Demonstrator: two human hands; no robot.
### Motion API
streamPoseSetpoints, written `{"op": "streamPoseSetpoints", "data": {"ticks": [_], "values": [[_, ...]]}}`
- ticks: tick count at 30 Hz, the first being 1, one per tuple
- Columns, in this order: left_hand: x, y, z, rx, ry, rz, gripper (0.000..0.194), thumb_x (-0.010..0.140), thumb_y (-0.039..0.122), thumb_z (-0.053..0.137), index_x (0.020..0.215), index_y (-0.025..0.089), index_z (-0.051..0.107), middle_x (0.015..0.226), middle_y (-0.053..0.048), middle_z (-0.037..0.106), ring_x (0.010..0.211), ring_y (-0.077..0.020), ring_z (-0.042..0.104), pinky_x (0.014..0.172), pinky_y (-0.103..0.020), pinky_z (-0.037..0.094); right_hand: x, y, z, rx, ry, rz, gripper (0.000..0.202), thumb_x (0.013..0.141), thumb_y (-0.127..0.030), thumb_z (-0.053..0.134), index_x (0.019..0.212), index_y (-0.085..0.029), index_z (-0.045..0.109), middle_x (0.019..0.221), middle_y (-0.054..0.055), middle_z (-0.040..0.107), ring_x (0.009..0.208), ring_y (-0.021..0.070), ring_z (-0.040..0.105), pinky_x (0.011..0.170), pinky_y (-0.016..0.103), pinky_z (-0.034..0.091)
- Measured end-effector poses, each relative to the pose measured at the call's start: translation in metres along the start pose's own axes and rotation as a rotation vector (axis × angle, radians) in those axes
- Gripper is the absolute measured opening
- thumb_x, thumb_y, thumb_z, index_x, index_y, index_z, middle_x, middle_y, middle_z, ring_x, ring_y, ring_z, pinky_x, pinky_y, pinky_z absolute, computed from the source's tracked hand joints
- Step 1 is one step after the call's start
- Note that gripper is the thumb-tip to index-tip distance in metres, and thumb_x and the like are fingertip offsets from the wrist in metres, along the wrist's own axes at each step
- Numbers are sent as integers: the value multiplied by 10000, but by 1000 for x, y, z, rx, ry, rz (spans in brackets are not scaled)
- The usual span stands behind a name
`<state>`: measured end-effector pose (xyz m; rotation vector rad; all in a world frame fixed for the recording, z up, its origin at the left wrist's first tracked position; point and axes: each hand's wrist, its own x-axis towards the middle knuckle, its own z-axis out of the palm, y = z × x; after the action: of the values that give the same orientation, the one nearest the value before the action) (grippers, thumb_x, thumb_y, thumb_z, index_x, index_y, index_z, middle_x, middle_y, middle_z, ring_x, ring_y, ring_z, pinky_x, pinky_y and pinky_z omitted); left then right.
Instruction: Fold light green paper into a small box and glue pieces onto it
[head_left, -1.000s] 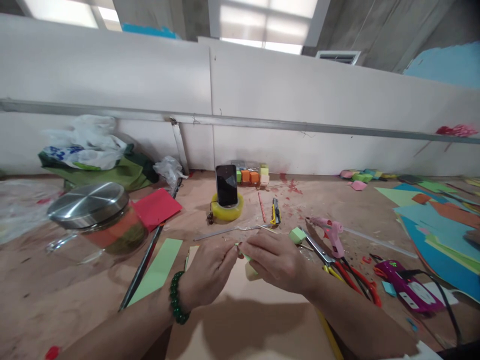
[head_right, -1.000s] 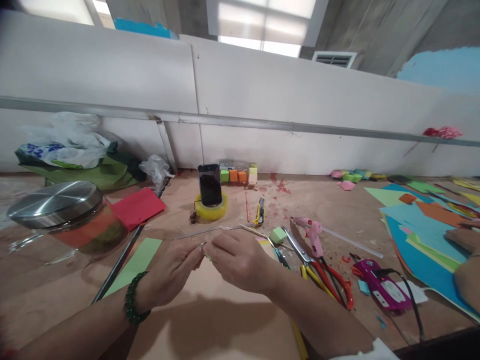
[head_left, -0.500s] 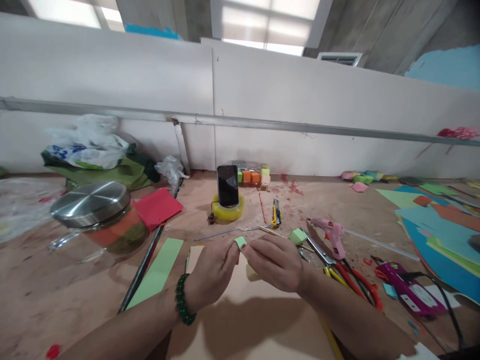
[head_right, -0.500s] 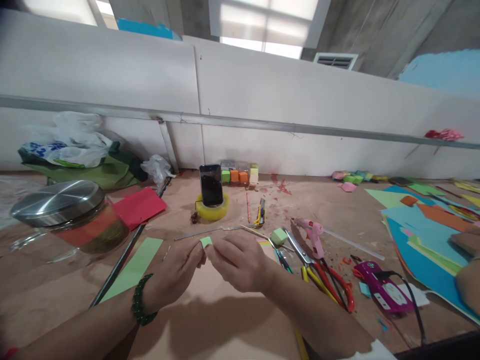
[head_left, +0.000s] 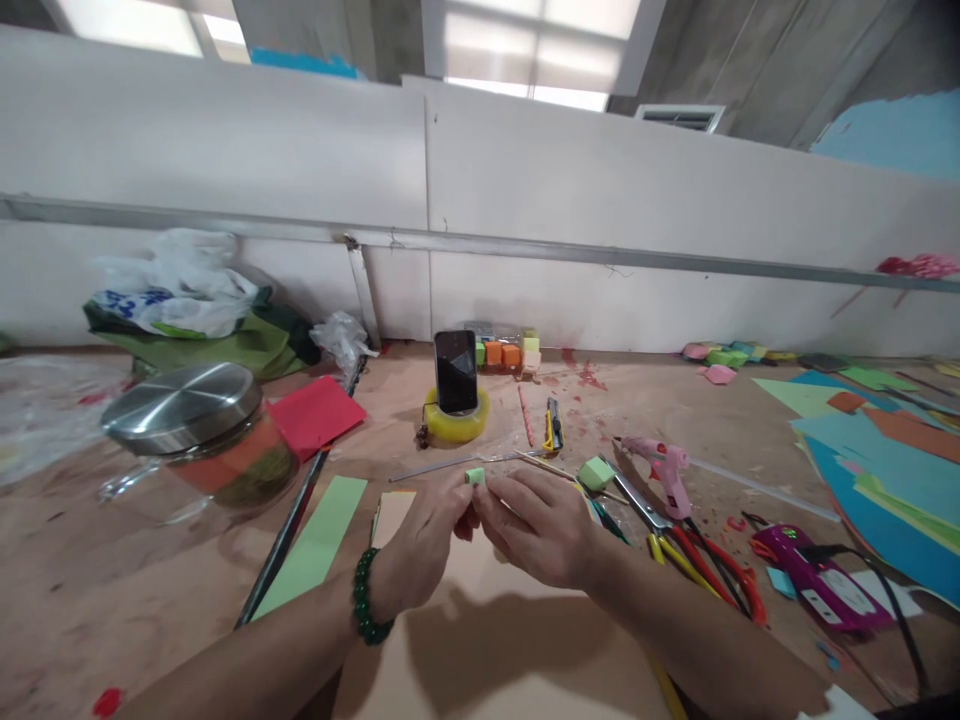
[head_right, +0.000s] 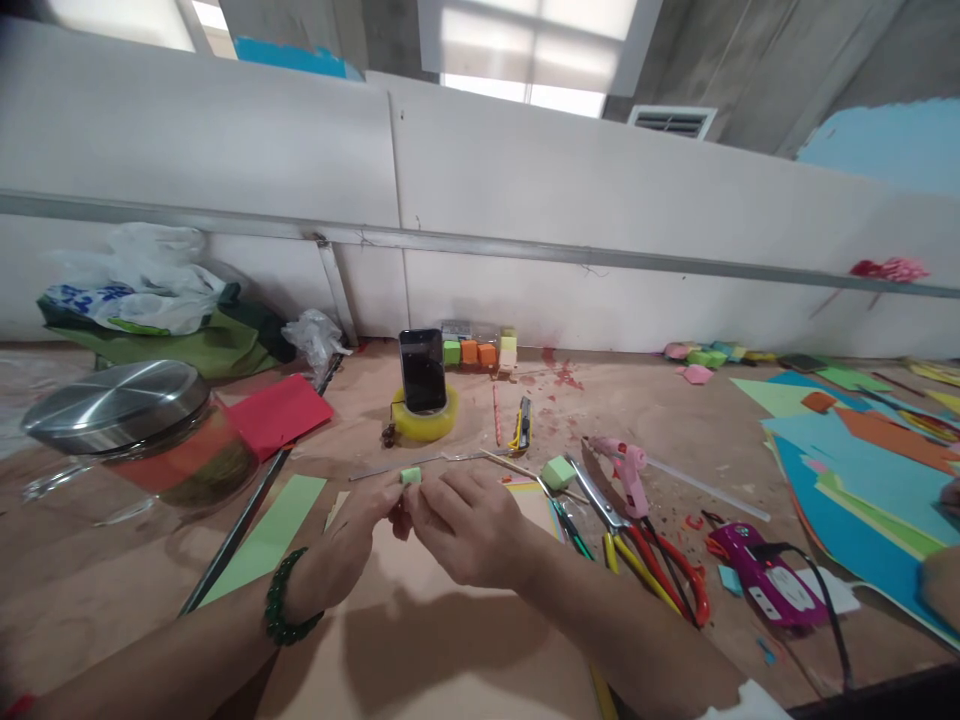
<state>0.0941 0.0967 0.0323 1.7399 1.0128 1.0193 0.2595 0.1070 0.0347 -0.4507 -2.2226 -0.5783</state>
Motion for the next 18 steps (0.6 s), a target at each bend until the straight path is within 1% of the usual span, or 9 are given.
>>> {"op": "streamPoseSetpoints", "data": {"ticks": [2, 4, 5, 7, 10, 12, 14, 18], "values": [[-1, 1, -1, 46, 7, 19, 291, 872, 350, 283, 627, 231, 383, 607, 9, 470, 572, -147, 441, 541, -272, 415, 1, -1, 0, 29, 5, 16, 107, 843, -131, 552, 928, -134, 616, 751, 80, 671, 662, 175, 597, 586, 308, 517], [-2, 3, -2, 108, 21, 44, 280, 884, 332, 276, 640, 236, 373, 627, 2, 484, 591, -153, 454, 563, -276, 424, 4, -1, -2, 129, 20, 45, 114, 844, -153, 533, 928, -160, 611, 792, 80, 676, 675, 168, 601, 596, 303, 519], [-1, 4, -3, 145, 24, 64, 280, 889, 322, 264, 642, 238, 367, 626, 1, 483, 592, -156, 459, 569, -279, 425, 6, -1, -3, 198, 30, 89, 122, 847, -147, 524, 934, -163, 608, 813, 83, 678, 694, 167, 607, 610, 299, 523], [0, 6, -4, 239, 5, 100, 272, 889, 287, 247, 653, 238, 375, 612, 2, 478, 592, -164, 468, 576, -290, 421, 8, 1, -5, 342, 34, 249, 115, 866, -145, 523, 942, -161, 608, 825, 83, 671, 710, 156, 609, 622, 281, 524], [2, 4, -4, 391, -39, 141, 250, 866, 242, 248, 681, 227, 416, 620, -9, 518, 593, -177, 486, 569, -305, 405, 10, 4, -7, 567, -48, 545, 94, 903, -227, 556, 917, -172, 631, 777, 47, 643, 676, 126, 602, 592, 234, 512], [2, 2, -4, 475, -66, 157, 247, 856, 230, 251, 699, 220, 441, 655, -29, 571, 609, -189, 517, 576, -316, 408, 10, 7, -8, 712, -108, 652, 144, 911, -287, 564, 860, -179, 644, 738, 27, 629, 650, 116, 599, 555, 213, 493], [1, 0, -3, 533, -91, 169, 253, 854, 221, 250, 719, 214, 463, 693, -46, 609, 631, -201, 546, 589, -324, 419, 10, 9, -8, 781, -139, 673, 193, 918, -303, 558, 794, -179, 640, 703, 18, 627, 650, 116, 595, 559, 210, 479], [-2, 2, -4, 569, -120, 192, 257, 852, 204, 251, 745, 209, 484, 715, -49, 615, 639, -203, 559, 602, -319, 430, 9, 12, -9, 722, -166, 614, 247, 940, -326, 533, 756, -181, 610, 684, 11, 633, 644, 113, 576, 603, 224, 459]]}}
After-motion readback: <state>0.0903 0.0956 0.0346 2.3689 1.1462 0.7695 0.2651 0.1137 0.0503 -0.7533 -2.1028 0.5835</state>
